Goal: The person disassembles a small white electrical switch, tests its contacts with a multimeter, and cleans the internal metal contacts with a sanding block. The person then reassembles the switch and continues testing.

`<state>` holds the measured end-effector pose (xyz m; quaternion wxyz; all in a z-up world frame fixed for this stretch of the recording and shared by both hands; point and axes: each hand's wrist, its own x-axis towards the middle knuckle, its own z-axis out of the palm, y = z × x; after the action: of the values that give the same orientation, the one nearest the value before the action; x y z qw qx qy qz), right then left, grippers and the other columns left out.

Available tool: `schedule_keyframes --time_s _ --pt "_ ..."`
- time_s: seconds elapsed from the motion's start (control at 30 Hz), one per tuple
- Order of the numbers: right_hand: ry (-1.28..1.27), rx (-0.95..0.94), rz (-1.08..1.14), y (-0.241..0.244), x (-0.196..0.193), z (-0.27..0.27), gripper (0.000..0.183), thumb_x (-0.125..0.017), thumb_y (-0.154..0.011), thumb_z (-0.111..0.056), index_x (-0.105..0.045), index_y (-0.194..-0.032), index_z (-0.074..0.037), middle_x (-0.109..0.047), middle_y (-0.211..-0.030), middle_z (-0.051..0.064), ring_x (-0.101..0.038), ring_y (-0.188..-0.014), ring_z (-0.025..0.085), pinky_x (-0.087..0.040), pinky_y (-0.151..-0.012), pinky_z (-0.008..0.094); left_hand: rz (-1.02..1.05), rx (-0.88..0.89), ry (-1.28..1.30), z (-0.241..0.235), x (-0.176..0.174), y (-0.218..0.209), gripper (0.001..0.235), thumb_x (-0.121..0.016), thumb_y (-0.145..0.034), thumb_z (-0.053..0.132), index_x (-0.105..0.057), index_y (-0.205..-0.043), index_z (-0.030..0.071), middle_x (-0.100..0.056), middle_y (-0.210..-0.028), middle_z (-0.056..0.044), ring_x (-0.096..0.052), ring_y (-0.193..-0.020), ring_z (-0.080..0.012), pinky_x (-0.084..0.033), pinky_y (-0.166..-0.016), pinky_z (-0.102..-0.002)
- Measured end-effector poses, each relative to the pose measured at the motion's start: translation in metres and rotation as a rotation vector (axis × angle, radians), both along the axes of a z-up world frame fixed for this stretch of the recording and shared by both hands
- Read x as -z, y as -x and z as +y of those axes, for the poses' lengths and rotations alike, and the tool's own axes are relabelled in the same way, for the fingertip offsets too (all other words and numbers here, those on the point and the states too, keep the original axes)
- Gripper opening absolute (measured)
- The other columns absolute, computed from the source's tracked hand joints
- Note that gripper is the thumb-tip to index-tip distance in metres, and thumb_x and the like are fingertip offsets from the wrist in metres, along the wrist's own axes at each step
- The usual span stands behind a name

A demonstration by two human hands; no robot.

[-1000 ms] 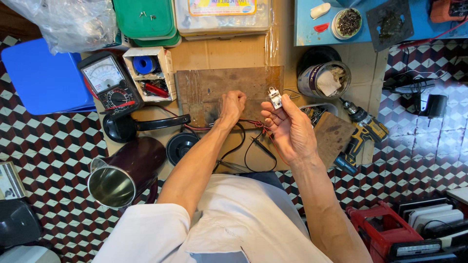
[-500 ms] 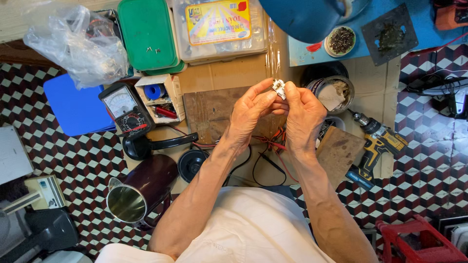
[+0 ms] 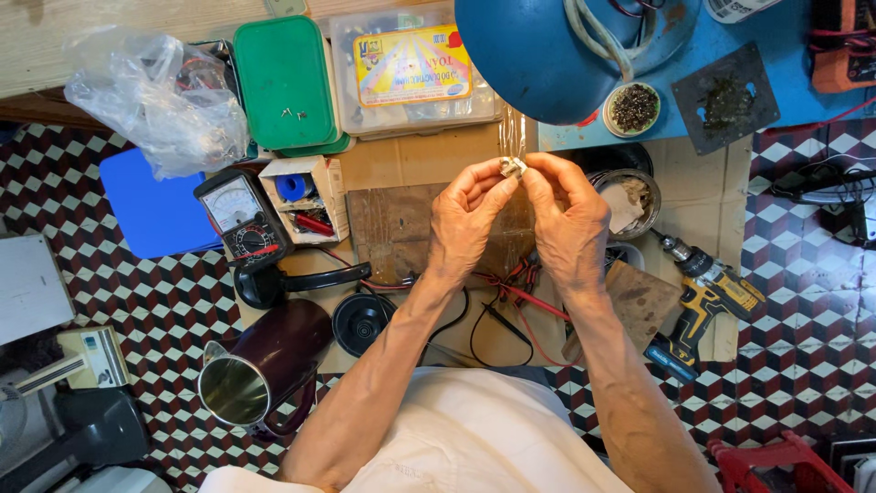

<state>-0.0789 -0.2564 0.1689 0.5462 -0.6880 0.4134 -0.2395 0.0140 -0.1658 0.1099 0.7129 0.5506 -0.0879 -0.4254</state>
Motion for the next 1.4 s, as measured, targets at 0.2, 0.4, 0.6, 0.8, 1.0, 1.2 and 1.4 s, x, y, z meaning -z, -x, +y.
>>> schedule_keyframes --time_s 0.2,0.4,0.6,0.8,1.0,1.2,1.4 --pt "0.160 -0.102 0.047 -0.006 -0.006 -0.007 0.019 -0.071 -0.101 -0.009 -0.070 -0.119 -0.002 -0.076 -0.111 0.010 -0.074 -0.102 0.016 -0.058 -0.089 0.029 -0.049 0.010 -0.008 -0.001 -0.005 -0.005 0.035 -0.070 -0.099 0.008 -0.064 -0.132 -0.002 -0.072 -0.125 -0.011 -0.069 -0.115 -0.0149 -0.056 -0.101 -0.027" --pt "0.220 -0.126 0.075 -0.009 -0.007 -0.011 0.018 -0.071 -0.101 -0.009 -0.071 -0.117 -0.001 -0.077 -0.108 0.011 -0.076 -0.100 0.016 -0.058 -0.087 0.029 -0.068 0.039 -0.021 -0.002 -0.009 -0.009 0.035 -0.069 -0.100 0.009 -0.065 -0.134 -0.001 -0.072 -0.126 -0.011 -0.069 -0.116 -0.0156 -0.055 -0.102 -0.027" --pt "0.126 -0.117 0.088 -0.011 -0.004 -0.012 0.017 -0.070 -0.101 -0.010 -0.072 -0.116 -0.002 -0.079 -0.106 0.009 -0.076 -0.099 0.015 -0.058 -0.087 0.028 -0.060 0.055 0.000 -0.002 -0.008 -0.010 0.037 -0.068 -0.101 0.009 -0.064 -0.137 -0.001 -0.071 -0.128 -0.011 -0.068 -0.117 -0.0157 -0.055 -0.103 -0.027" --pt "0.062 -0.096 0.097 -0.012 -0.003 -0.011 0.017 -0.070 -0.101 -0.011 -0.072 -0.115 -0.002 -0.079 -0.104 0.008 -0.075 -0.098 0.013 -0.058 -0.085 0.027 -0.088 0.060 0.001 0.000 -0.004 -0.012 0.036 -0.068 -0.102 0.010 -0.065 -0.136 -0.001 -0.071 -0.127 -0.010 -0.067 -0.117 -0.0152 -0.054 -0.105 -0.028" --pt "0.061 -0.108 0.082 -0.012 -0.001 -0.010 0.017 -0.070 -0.101 -0.010 -0.071 -0.115 -0.001 -0.078 -0.104 0.008 -0.075 -0.098 0.013 -0.059 -0.086 0.026 -0.098 0.064 -0.003 0.001 -0.003 -0.013 0.035 -0.068 -0.102 0.011 -0.065 -0.135 0.000 -0.071 -0.126 -0.009 -0.067 -0.116 -0.0142 -0.054 -0.105 -0.027" --pt "0.060 -0.090 0.092 -0.012 0.002 -0.009 0.017 -0.071 -0.100 -0.011 -0.071 -0.114 -0.001 -0.078 -0.102 0.008 -0.075 -0.095 0.012 -0.059 -0.084 0.025 -0.154 0.074 -0.033 0.003 0.002 -0.012 0.036 -0.068 -0.102 0.012 -0.066 -0.135 0.000 -0.071 -0.127 -0.010 -0.067 -0.116 -0.0146 -0.054 -0.103 -0.028" --pt "0.005 -0.072 0.117 -0.014 0.001 -0.008 0.017 -0.070 -0.100 -0.012 -0.071 -0.113 -0.001 -0.078 -0.100 0.008 -0.075 -0.092 0.012 -0.060 -0.081 0.025 0.043 0.070 0.059 0.000 0.005 -0.013 0.042 -0.066 -0.103 0.015 -0.059 -0.142 -0.001 -0.072 -0.122 -0.011 -0.069 -0.109 -0.0154 -0.058 -0.098 -0.030"
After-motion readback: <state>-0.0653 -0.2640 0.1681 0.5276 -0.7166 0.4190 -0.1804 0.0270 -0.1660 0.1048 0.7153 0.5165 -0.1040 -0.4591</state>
